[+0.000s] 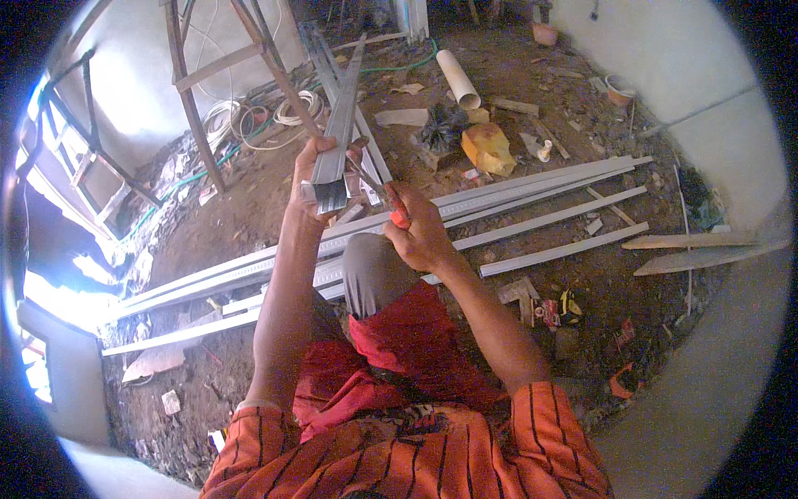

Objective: The person sits on the floor and uses tin snips to cut several long metal profiles into shorter pieces. The person handles the profiles, positions them for cutting, and separates the cut sections.

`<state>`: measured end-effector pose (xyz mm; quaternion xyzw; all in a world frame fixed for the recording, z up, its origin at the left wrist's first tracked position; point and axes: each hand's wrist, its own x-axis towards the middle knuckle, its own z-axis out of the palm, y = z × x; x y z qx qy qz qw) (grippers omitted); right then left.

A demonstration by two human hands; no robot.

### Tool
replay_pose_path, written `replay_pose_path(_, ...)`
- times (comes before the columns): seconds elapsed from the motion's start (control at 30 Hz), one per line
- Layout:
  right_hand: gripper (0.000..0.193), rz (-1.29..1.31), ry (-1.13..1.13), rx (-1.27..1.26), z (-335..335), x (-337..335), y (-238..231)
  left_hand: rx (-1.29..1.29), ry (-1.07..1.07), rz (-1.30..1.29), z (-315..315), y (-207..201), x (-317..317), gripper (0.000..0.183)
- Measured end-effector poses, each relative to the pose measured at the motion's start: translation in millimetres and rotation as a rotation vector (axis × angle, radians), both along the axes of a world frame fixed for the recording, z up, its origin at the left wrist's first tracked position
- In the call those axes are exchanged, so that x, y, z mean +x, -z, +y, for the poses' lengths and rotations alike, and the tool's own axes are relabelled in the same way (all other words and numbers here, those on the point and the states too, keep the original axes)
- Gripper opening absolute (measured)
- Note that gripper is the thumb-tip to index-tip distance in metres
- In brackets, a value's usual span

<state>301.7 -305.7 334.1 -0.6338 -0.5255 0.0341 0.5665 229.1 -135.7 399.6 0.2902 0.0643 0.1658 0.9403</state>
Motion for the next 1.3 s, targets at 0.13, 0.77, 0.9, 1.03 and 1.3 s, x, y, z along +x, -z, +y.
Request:
replay_pose_path(0.13,0.045,-0.035,0.007,-0.009,1.9,5.1,3.3,-0.026,0.045,-0.028,0.4,-0.3,-1.0,0.026)
replay_pose_path(0.77,0.022,-0.034,0.012,-0.022,6.8,5.7,1.2,-0.029,0.015,0.017,-6.1,6.1,-3.5,0.029)
replay_pose_path(0.9,0.031,0.081,0.027,0.0,4.4,7.8,6.0,-0.005,-0.078,-0.076,-3.6,10.5,-1.0,0.03)
replay_pose_path(1.03,0.043,0.084,0.062,0.14,9.2,-7.1,13.6,-0.072,0.02,-0.158,-6.6,10.1,6.1,0.049)
replay_pose_path(1.3,0.047,0.067,0.055,0.139,19.2,-22.7,12.4,-0.028,-0.017,-0.171,-4.0,20.9,8.2,0.05)
